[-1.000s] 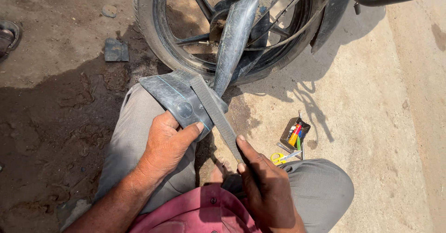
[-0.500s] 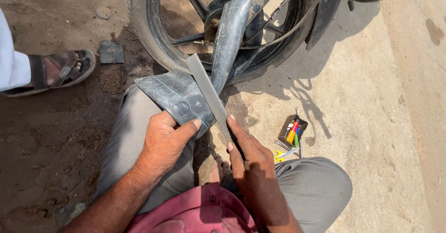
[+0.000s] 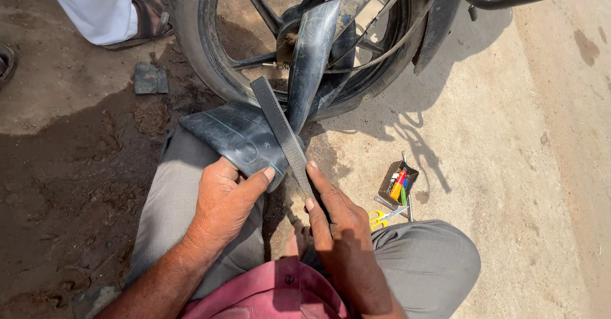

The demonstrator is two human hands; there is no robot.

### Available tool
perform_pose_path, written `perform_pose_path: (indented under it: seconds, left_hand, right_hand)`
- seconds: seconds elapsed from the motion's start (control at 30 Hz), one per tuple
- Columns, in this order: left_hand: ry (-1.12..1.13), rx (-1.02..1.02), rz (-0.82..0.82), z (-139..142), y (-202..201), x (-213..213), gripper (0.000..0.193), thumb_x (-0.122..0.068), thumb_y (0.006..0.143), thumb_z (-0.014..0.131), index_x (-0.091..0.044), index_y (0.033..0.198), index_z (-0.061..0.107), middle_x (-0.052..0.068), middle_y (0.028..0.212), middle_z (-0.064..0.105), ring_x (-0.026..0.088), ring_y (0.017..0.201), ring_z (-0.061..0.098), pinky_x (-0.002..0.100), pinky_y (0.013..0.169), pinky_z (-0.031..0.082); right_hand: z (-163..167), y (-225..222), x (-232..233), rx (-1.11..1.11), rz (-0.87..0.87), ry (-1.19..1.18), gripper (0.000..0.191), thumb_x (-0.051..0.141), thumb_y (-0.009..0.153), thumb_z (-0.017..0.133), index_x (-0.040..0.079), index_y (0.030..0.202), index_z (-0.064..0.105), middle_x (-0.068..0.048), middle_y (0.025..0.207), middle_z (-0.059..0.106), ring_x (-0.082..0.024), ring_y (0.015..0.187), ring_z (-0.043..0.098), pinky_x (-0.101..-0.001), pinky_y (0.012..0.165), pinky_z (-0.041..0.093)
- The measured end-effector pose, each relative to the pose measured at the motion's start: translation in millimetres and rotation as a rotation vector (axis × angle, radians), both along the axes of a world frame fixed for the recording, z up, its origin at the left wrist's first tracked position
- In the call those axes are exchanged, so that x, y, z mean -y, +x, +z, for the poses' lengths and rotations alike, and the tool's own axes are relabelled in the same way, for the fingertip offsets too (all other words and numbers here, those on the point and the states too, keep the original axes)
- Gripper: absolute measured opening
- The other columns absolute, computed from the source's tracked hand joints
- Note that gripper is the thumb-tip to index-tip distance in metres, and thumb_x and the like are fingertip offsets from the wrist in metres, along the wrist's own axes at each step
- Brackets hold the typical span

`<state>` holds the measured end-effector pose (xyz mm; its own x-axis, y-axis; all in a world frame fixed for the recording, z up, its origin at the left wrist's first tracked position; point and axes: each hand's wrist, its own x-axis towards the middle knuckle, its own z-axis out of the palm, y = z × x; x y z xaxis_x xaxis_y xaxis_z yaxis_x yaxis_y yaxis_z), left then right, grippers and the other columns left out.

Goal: The person sits on the ground and uses a metal file to roughen the surface of a motorcycle inner tube. They hold the tube with one hand and rub the file back and forth over a marked area to prepare it for patching.

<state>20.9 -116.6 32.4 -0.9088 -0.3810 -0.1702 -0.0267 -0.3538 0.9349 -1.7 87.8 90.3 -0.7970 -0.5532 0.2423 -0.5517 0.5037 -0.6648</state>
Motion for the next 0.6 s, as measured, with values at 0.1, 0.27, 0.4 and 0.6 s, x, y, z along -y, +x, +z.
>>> perform_pose_path:
  seconds: [0.1,0.27,0.4,0.6]
  left_hand:
    - [-0.048,0.031,-0.04,0,0,4,0.027,-0.012,0.085,0.073,0.001,0.11,0.074,0.007,0.094,0.076,0.011,0.083,0.065,0.028,0.076,0.055]
    - [-0.093,0.021,-0.073,-1,1,6,0.024,-0.012,0.086,0.07,0.0,0.106,0.073,0.004,0.092,0.077,0.008,0.083,0.068,0.026,0.076,0.057]
    - [-0.117,0.074,-0.049,-2,0,3,0.028,-0.01,0.084,0.071,0.0,0.11,0.072,0.004,0.091,0.075,0.01,0.078,0.065,0.027,0.073,0.055]
    - [-0.056,-0.044,-0.076,0,1,7,0.03,-0.009,0.087,0.068,0.003,0.114,0.071,0.007,0.1,0.075,0.011,0.092,0.067,0.029,0.084,0.055]
  right_hand:
    - [10,7,1,-0.061,-0.002,0.091,0.051,0.0,0.092,0.067,0.004,0.142,0.057,-0.024,0.109,0.075,-0.029,0.095,0.078,-0.0347,0.077,0.06]
    - [27,2,23,0.008,-0.068,0.09,0.052,-0.002,0.093,0.066,0.008,0.143,0.059,-0.02,0.097,0.076,-0.025,0.077,0.075,-0.0319,0.068,0.058]
    - [36,-3,29,0.056,-0.066,0.061,0.053,-0.001,0.093,0.066,0.007,0.145,0.056,-0.022,0.097,0.074,-0.027,0.08,0.075,-0.0333,0.07,0.058]
    - [36,7,23,0.118,-0.056,0.172,0.052,0.002,0.091,0.067,0.009,0.142,0.06,-0.021,0.098,0.077,-0.027,0.086,0.079,-0.0329,0.074,0.06]
